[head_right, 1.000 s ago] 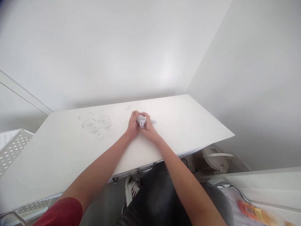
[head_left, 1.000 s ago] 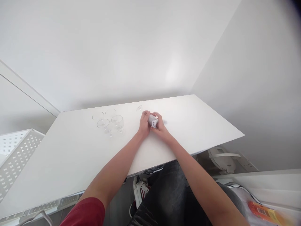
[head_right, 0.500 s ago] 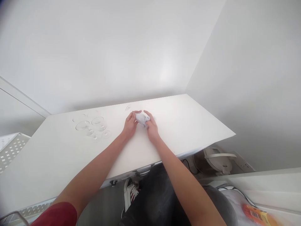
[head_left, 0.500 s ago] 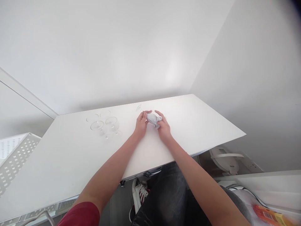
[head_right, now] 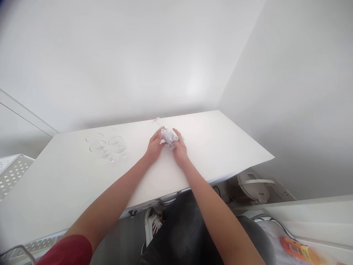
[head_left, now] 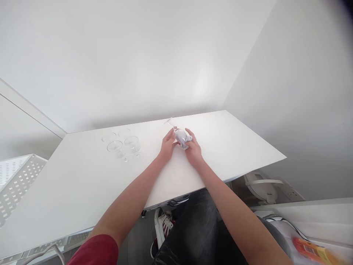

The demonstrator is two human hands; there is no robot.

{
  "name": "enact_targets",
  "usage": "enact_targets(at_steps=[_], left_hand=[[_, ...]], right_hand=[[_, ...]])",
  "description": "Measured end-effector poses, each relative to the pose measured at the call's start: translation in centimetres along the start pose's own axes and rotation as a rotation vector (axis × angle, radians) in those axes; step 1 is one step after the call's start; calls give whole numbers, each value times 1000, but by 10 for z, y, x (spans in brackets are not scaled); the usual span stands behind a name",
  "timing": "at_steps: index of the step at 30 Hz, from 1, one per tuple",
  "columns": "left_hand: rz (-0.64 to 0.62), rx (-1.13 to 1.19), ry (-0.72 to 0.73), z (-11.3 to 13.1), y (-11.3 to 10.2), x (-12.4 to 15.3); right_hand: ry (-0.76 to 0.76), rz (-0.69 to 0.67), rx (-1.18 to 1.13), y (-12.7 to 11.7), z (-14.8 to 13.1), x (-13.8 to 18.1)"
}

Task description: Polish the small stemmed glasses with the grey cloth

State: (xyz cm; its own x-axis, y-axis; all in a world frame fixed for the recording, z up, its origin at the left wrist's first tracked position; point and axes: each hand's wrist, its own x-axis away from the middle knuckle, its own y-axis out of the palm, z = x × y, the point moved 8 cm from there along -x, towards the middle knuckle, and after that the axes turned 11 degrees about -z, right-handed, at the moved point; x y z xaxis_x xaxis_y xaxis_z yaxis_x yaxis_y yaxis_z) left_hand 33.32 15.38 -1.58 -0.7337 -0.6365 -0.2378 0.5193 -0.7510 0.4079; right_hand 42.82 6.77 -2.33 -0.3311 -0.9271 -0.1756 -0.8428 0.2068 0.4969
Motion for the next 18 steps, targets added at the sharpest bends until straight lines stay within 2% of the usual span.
enact_targets(at_steps=[4, 8, 11, 13, 16, 18], left_hand=[[31, -63, -10, -3, -6, 0], [-66, -6, 22, -1, 5, -1], [-120, -19, 16, 4, 15, 1], [-81, -79, -2, 4, 12, 2], [-10, -169, -38, -3, 2, 1], [-28, -152, -21, -5, 1, -1]], right_hand=[[-9, -18, -23, 3, -1, 0], [-36, -24, -149, -1, -3, -2], [-56, 6, -56, -4, -5, 0], [-54, 29, 0, -6, -5, 1], [-28, 37, -50, -9, -3, 0], [-40, 44, -93, -12, -3, -1]])
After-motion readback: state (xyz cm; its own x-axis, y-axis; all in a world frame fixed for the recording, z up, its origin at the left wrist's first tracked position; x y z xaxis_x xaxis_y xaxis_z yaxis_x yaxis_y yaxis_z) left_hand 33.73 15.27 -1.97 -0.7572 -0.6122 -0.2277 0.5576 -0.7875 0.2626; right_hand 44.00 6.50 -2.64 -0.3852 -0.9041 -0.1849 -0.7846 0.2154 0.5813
